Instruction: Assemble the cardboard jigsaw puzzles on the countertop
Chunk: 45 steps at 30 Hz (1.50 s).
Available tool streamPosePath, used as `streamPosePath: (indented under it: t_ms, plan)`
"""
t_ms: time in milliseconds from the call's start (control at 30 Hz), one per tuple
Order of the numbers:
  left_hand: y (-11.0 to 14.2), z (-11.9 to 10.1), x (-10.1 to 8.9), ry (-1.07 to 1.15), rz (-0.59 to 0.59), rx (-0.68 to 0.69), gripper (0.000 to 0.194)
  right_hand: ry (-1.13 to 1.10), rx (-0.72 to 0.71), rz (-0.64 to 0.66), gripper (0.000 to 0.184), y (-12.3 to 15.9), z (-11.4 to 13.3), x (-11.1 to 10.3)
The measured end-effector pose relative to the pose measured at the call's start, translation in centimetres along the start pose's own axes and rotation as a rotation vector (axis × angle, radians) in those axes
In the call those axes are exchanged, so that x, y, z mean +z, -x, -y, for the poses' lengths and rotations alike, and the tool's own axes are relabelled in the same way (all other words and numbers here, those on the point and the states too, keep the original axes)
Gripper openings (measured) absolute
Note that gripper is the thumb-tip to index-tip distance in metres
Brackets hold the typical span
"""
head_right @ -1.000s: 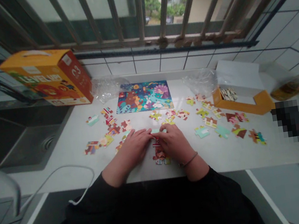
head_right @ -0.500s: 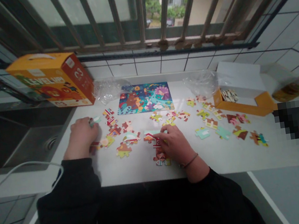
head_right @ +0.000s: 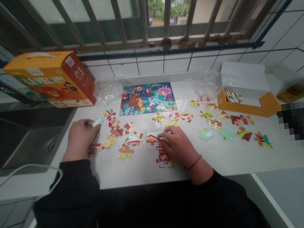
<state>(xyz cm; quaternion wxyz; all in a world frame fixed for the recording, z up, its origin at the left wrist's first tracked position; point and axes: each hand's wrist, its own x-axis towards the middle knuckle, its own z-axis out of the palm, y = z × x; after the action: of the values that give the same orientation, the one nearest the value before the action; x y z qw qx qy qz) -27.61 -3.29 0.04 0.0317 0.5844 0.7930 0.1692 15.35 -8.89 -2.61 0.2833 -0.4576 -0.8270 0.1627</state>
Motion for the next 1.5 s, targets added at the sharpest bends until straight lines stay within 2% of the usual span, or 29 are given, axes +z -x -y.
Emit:
streamPosePath:
  t_ms: [33,67,100,133,200,267,333,467,633,767,867,967,1067,1167,1367,1500]
  plan:
    - [0.4,-0.8,-0.2,0.011,-0.065,-0.032,0.05,0.0,-0.001,-0.003,0.027,0.0,0.0,0.0]
    - [0.9,-1.6,-0.4,0.041,-0.116,0.013,0.05,0.001,-0.002,-0.004,0.027,0.0,0.0,0.0]
    - [1.5,-2.5,-0.6,0.087,-0.121,0.126,0.049,0.002,-0.003,-0.004,0.027,0.0,0.0,0.0]
    - [2.0,-3.3,-0.6,0.135,-0.072,0.264,0.048,0.003,-0.003,-0.005,0.026,-0.1,0.1,0.0]
    - [3.2,-5.0,-0.2,0.197,0.106,0.518,0.052,0.008,-0.003,-0.005,0.027,-0.1,0.1,0.0]
    - [4.2,-6.4,0.4,0.211,0.258,0.666,0.054,0.014,-0.005,-0.006,0.027,-0.1,0.1,0.0]
    - [4.9,-7.3,1.0,0.221,0.341,0.739,0.05,0.018,-0.008,-0.003,0.027,-0.1,0.0,0.0]
    - [5.1,-7.9,1.3,0.261,0.386,0.751,0.037,0.018,-0.004,0.0,0.026,-0.2,0.1,0.0]
    - [5.5,-8.6,0.9,0.301,0.353,0.725,0.034,0.011,0.0,0.001,0.027,-0.2,0.3,-0.1]
    - [6.9,-10.8,1.2,0.282,0.315,0.729,0.029,0.017,0.012,0.002,0.026,-0.2,0.3,-0.1]
    - [8.0,-12.7,1.7,0.273,0.333,0.754,0.025,0.013,0.014,0.006,0.025,-0.2,0.3,-0.1]
    - [8.4,-13.6,2.0,0.272,0.329,0.788,0.024,0.006,0.012,0.007,0.024,-0.2,0.3,-0.1]
    - [8.3,-13.1,1.9,0.265,0.324,0.785,0.025,0.002,0.014,0.009,0.024,-0.2,0.2,-0.1]
    - [8.0,-11.5,1.6,0.234,0.327,0.765,0.027,0.0,0.017,0.005,0.023,-0.2,0.2,0.0]
    - [7.3,-8.0,0.9,0.191,0.223,0.689,0.026,-0.003,0.02,-0.004,0.023,-0.2,0.2,0.1]
    - [7.4,-8.6,0.9,0.18,0.209,0.742,0.025,-0.004,0.016,-0.01,0.023,-0.1,0.2,0.1]
